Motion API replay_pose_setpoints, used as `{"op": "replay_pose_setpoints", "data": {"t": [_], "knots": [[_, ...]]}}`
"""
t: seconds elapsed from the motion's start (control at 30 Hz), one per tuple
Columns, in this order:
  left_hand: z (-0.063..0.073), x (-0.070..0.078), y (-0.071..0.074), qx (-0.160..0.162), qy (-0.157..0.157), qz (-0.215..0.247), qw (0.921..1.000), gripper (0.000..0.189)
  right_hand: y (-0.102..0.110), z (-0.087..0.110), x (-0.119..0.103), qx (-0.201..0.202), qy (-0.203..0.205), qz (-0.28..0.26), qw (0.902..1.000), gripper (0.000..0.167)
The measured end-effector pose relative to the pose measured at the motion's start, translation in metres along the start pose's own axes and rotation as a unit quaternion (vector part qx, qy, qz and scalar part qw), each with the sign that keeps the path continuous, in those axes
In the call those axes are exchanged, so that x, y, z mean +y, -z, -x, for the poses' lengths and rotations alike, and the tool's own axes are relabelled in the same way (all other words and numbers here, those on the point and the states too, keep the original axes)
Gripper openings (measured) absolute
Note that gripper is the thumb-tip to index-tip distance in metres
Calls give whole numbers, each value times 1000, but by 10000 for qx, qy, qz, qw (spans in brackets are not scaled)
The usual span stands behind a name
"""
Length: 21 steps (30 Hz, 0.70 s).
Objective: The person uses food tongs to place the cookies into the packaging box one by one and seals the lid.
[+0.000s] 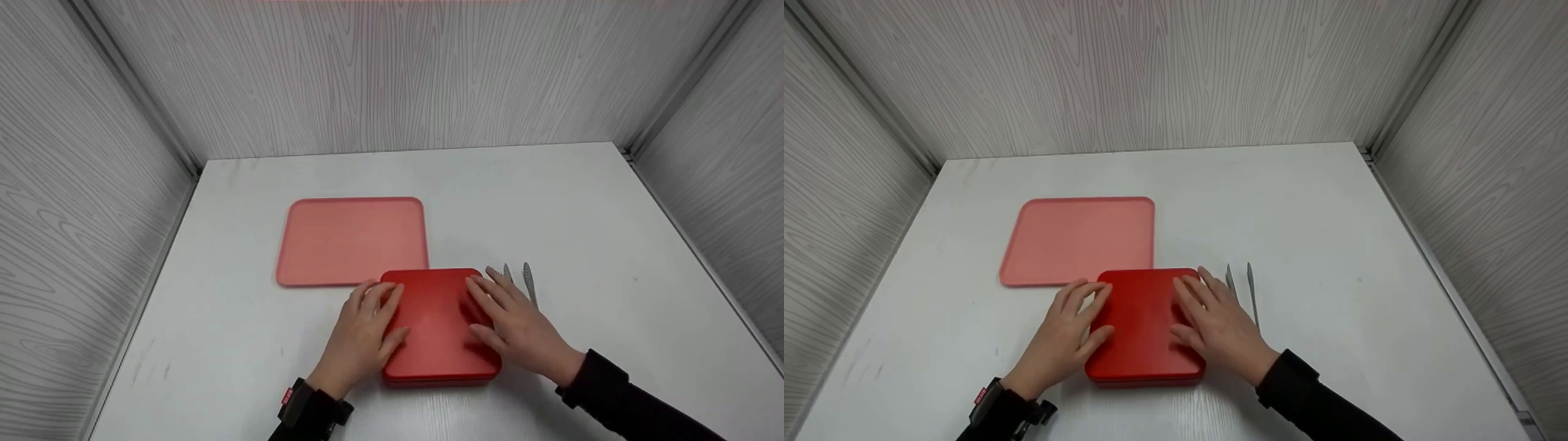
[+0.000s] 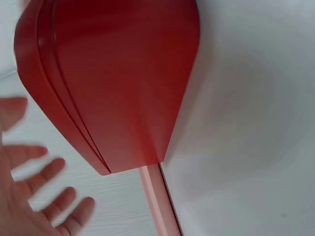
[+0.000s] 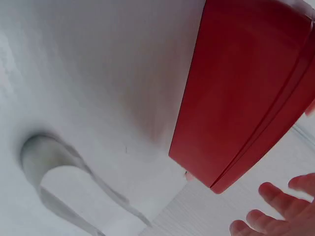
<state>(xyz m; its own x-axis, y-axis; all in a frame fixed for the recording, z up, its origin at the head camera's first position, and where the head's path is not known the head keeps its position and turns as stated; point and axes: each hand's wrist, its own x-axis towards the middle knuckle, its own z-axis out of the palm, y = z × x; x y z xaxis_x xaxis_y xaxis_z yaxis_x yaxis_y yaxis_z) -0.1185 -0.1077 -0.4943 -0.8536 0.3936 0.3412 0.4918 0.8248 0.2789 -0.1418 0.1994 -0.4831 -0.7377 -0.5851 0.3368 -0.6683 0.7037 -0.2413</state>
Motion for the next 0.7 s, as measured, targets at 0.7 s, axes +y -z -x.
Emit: {"op": "replay_pose_setpoints", "data": {"t": [0.7], "knots": [[2,-2,-23,-1367,-591,-102,9888,88,-26,3,-10,-914,444,408,9940,86]]}}
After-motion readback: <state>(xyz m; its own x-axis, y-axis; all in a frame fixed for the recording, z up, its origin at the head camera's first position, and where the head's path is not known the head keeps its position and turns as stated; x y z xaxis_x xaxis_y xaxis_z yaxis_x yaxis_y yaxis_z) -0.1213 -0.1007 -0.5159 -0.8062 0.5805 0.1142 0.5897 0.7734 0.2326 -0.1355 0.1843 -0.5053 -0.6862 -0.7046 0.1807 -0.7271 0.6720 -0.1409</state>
